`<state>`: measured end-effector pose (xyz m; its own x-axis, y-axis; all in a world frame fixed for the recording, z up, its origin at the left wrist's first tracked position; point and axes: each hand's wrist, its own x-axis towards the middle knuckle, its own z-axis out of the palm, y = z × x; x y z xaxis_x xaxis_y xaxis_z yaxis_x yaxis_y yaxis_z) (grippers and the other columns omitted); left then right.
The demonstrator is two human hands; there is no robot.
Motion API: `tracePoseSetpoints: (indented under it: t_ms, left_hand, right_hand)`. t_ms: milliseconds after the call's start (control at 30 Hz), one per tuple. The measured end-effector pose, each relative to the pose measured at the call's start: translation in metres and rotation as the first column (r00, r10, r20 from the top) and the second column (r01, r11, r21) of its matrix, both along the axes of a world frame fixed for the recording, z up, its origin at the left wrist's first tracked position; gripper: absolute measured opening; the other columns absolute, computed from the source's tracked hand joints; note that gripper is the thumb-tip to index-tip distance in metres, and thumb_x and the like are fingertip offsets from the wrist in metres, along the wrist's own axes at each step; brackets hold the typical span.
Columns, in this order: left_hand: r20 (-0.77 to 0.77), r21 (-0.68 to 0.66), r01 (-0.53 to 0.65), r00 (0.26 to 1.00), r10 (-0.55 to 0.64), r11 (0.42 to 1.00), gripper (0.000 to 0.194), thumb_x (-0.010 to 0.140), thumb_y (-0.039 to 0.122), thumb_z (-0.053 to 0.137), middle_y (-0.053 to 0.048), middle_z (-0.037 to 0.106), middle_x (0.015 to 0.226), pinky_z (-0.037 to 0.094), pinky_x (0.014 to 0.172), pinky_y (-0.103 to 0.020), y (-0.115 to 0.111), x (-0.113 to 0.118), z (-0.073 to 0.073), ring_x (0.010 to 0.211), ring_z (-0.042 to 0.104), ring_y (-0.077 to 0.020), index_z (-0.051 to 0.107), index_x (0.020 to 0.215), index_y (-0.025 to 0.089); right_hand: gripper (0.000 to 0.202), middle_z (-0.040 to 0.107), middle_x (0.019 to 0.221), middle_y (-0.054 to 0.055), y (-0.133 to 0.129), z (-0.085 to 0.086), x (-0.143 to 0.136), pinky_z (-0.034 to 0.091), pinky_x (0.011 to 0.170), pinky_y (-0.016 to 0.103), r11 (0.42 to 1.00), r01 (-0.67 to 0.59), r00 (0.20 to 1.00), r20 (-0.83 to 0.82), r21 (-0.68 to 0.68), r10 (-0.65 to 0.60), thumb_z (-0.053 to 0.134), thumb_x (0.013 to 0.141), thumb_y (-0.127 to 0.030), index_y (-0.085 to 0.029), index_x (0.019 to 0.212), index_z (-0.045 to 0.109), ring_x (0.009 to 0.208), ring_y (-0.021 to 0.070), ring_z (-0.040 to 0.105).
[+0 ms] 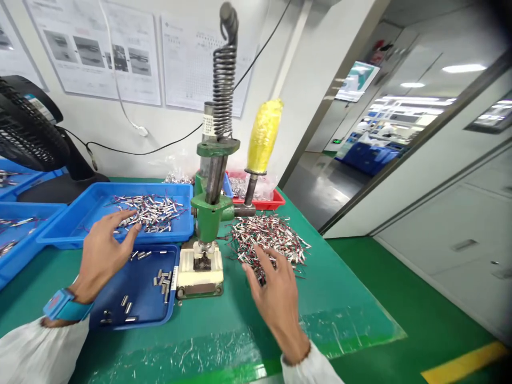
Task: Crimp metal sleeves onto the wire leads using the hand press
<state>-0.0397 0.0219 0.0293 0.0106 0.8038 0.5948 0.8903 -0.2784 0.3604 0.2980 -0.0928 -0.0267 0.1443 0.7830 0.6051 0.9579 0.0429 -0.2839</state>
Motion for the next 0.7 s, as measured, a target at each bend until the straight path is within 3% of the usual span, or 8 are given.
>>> tracePoseSetpoints:
  t_ms: [167,300,433,600,700]
  left_hand:
    - [0.040,0.017,0.042,0.998,-0.043,0.999,0.037,0.094,0.047,0.053,-0.009,0.073,0.121,0.051,0.102,-0.047,-0.013,0.018,0.002,0.118,0.066,-0.0314,0.067,0.117,0.022]
    - [0.049,0.006,0.042,0.998,-0.042,0.999,0.032,0.094,0.046,0.055,-0.003,0.074,0.121,0.051,0.103,-0.044,-0.023,0.024,0.002,0.118,0.067,-0.0285,0.067,0.117,0.027]
    - [0.093,-0.024,0.016,0.996,-0.013,1.000,0.031,0.092,0.048,0.057,-0.001,0.074,0.120,0.054,0.098,-0.042,-0.035,0.027,-0.001,0.117,0.068,-0.0284,0.067,0.115,0.031]
    - [0.193,-0.036,0.048,0.980,-0.040,0.998,0.029,0.090,0.052,0.057,0.001,0.074,0.119,0.059,0.074,-0.036,-0.048,0.035,-0.008,0.110,0.070,-0.0284,0.067,0.113,0.037]
    - [0.222,-0.025,0.067,0.973,-0.060,0.997,0.028,0.089,0.052,0.058,0.002,0.074,0.119,0.059,0.081,-0.040,-0.053,0.038,-0.010,0.113,0.069,-0.0292,0.066,0.113,0.040]
  right_hand:
    - [0.064,0.042,0.153,0.022,0.051,0.002,0.043,0.033,0.112,0.059,0.971,0.155,0.979,0.161,-0.179,-0.127,0.051,0.097,-0.055,-0.018,0.150,0.048,0.140,0.0393,0.039]
    - [0.058,0.049,0.151,0.016,0.072,0.006,0.048,0.028,0.118,0.055,0.936,0.088,0.990,0.138,-0.340,-0.042,0.048,0.099,-0.054,-0.022,0.146,0.053,0.140,0.0333,0.043]
    - [0.055,0.052,0.150,0.013,0.057,0.005,0.048,0.033,0.117,0.052,0.938,-0.030,0.990,0.119,-0.344,0.076,0.049,0.098,-0.052,-0.022,0.144,0.055,0.139,0.0316,0.045]
    - [0.056,0.053,0.150,0.012,0.022,0.004,0.051,0.035,0.117,0.053,0.924,-0.133,0.975,0.119,-0.358,0.187,0.051,0.098,-0.047,-0.023,0.149,0.051,0.141,0.0318,0.044]
    - [0.055,0.054,0.149,0.010,0.014,0.014,0.057,0.037,0.116,0.053,0.904,-0.195,0.964,0.097,-0.380,0.249,0.053,0.098,-0.049,-0.025,0.148,0.052,0.140,0.0315,0.047]
